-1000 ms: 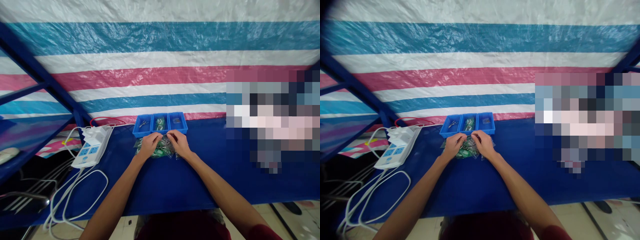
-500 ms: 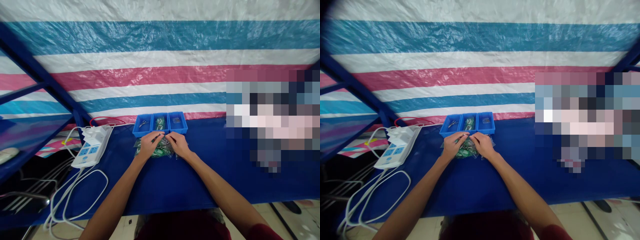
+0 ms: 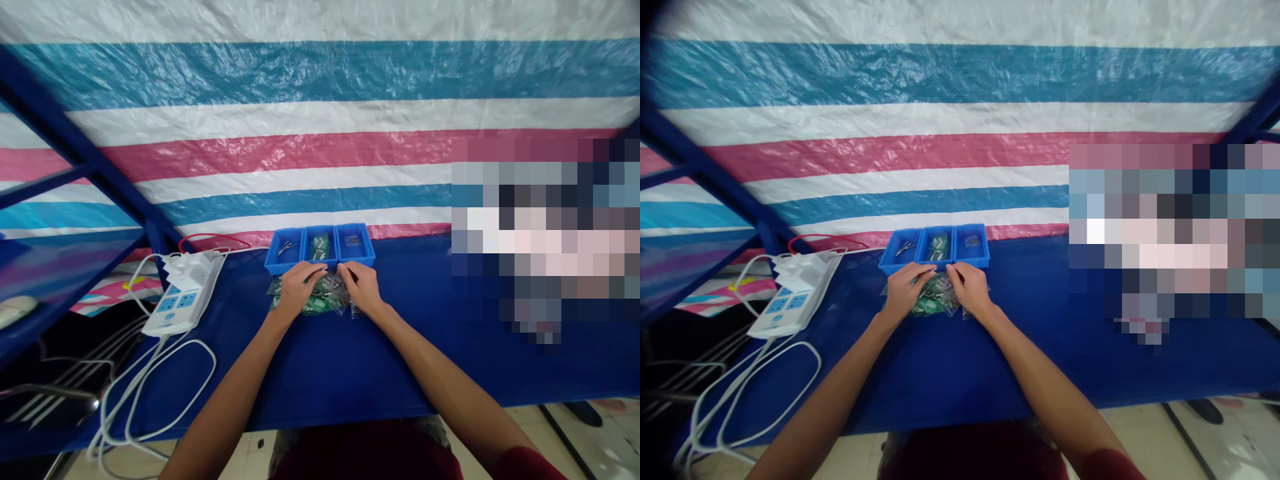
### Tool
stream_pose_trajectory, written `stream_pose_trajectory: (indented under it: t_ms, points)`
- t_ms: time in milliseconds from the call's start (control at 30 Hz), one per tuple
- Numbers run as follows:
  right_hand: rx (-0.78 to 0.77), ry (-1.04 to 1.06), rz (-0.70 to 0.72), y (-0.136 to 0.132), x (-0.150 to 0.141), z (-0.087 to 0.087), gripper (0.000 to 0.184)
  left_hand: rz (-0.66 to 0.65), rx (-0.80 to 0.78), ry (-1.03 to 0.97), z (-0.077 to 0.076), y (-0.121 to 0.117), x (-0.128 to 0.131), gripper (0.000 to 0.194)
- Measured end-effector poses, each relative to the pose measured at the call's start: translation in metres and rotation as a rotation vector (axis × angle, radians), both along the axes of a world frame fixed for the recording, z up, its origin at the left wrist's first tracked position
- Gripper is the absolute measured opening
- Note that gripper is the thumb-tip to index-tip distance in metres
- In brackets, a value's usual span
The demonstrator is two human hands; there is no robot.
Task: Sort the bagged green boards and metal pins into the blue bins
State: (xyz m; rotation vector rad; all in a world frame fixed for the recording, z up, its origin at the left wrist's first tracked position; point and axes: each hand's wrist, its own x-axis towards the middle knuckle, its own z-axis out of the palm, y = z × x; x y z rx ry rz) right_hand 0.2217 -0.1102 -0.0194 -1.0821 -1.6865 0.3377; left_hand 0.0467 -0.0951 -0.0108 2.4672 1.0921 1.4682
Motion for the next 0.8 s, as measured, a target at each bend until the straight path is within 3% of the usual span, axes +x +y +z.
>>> stream_pose_trajectory:
  t_ms: [300,500,800]
  points:
    - [0.007,0.036,-0.010,0.0024,-0.0003,-0.0041,0.031,-0.037,-0.088,-0.077,-0.0036,0.0013,-0.0025,0.029]
    - [0.004,0.038,0.062,0.0020,-0.0004,-0.0045,0.025,0.023,-0.196,-0.073,-0.0034,0.0005,-0.0020,0.027]
    - [0.007,-0.029,0.145,0.0011,-0.0012,-0.0034,0.025,0.007,-0.205,-0.031,-0.0001,-0.0024,-0.0016,0.029]
